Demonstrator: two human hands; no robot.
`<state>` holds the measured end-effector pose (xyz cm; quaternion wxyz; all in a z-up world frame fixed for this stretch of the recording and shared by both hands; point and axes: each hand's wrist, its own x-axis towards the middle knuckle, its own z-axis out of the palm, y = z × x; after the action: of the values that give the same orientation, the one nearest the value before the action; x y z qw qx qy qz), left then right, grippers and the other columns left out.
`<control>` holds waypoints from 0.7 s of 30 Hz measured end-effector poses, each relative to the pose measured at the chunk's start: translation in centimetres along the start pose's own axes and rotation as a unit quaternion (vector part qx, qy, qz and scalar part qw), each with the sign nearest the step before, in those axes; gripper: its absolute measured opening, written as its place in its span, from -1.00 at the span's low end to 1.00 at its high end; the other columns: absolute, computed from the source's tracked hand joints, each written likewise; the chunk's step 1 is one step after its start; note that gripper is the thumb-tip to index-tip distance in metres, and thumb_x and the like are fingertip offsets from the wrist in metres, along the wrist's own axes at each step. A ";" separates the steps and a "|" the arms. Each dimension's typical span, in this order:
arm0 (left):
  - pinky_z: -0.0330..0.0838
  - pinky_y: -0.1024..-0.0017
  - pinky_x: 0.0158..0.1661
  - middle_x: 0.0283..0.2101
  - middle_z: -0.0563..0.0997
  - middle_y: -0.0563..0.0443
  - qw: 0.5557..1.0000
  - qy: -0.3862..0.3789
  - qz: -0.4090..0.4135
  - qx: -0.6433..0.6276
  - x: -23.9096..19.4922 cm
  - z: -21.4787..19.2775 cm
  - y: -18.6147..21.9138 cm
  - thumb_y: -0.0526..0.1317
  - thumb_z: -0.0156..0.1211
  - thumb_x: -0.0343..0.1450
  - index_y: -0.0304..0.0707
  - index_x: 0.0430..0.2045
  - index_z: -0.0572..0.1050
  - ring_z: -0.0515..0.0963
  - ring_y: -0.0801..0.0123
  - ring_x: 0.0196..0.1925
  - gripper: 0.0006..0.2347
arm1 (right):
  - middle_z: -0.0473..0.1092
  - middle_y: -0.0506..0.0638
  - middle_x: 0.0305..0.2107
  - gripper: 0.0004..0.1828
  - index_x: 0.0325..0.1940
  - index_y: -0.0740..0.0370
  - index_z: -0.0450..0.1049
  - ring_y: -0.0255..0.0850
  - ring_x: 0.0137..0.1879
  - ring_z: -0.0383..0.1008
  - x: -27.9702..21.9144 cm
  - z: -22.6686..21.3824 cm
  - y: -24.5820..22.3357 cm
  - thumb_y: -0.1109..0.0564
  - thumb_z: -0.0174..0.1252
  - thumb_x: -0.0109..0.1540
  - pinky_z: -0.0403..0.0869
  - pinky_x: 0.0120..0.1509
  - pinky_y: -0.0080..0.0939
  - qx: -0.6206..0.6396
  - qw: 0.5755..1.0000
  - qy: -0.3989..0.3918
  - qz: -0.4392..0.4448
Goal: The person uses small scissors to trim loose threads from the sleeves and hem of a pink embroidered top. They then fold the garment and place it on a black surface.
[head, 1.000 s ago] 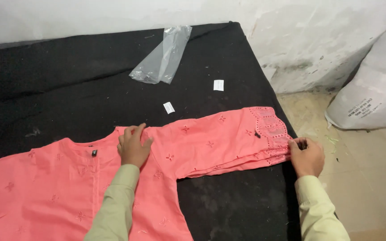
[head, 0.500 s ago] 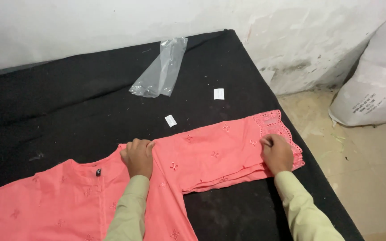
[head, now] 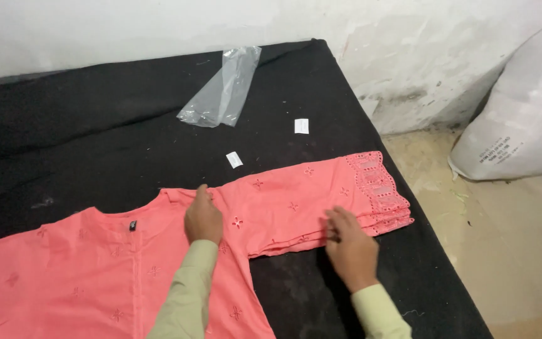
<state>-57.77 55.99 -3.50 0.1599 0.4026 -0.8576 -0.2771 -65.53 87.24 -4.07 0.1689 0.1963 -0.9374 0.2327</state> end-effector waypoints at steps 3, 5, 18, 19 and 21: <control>0.14 -0.13 0.19 0.30 0.34 -0.13 0.997 -0.042 0.020 0.061 -4.6 0.8 -1.8 -0.27 -0.25 0.48 -0.15 0.39 0.16 0.26 -0.10 0.32 -0.52 | 0.33 -0.32 0.31 -0.51 0.22 -0.30 0.46 -0.10 -0.19 0.66 -1.3 2.7 -2.4 -0.23 0.06 0.20 0.54 -0.37 0.00 -0.014 0.994 -0.104 -0.033; -0.17 -0.13 0.41 0.53 0.10 0.02 0.986 -0.045 0.070 0.148 -6.0 1.7 -4.9 -0.11 -0.22 0.54 -0.14 0.44 0.04 -0.03 0.08 0.57 -0.50 | 0.26 -0.38 0.37 -0.40 0.30 -0.29 0.39 -0.06 -0.22 0.67 -1.3 3.7 -2.3 -0.44 -0.06 0.25 0.52 -0.42 0.04 -0.060 0.987 -0.147 -0.016; -0.49 -0.18 0.44 0.58 -0.11 0.21 0.965 -0.170 0.068 0.190 -2.2 -3.0 -3.0 0.24 -0.47 0.50 0.22 0.48 -0.02 -0.29 0.04 0.62 -0.42 | 0.33 -0.22 0.22 -0.58 0.09 -0.01 0.32 0.18 -0.42 0.56 -3.9 6.9 -14.9 -0.20 -0.01 0.24 0.39 -0.56 0.16 0.075 0.960 -0.201 -0.182; -0.51 -0.18 0.44 0.59 -0.11 0.21 0.964 -0.179 0.064 0.186 -2.1 -3.3 -2.7 0.24 -0.45 0.49 0.26 0.47 0.01 -0.28 0.04 0.62 -0.42 | 0.21 -0.23 0.40 -0.32 0.36 -0.08 0.29 0.14 -0.37 0.61 -4.0 7.2 -14.4 -0.43 -0.08 0.28 0.46 -0.50 0.12 0.051 0.963 -0.225 -0.139; -0.53 -0.21 0.44 0.59 -0.16 0.23 0.962 -0.184 0.059 0.194 -1.0 -3.4 -2.6 0.20 -0.50 0.51 0.31 0.48 -0.04 -0.33 0.03 0.62 -0.45 | 0.21 -0.25 0.40 -0.33 0.35 -0.08 0.29 0.15 -0.42 0.60 -3.7 7.3 -14.6 -0.41 -0.09 0.28 0.44 -0.54 0.10 0.045 0.965 -0.218 -0.140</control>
<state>-53.88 54.28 -2.41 -0.0658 0.3165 -0.9318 -0.1652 -57.42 72.75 -6.24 -0.0174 0.3787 -0.9033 0.2007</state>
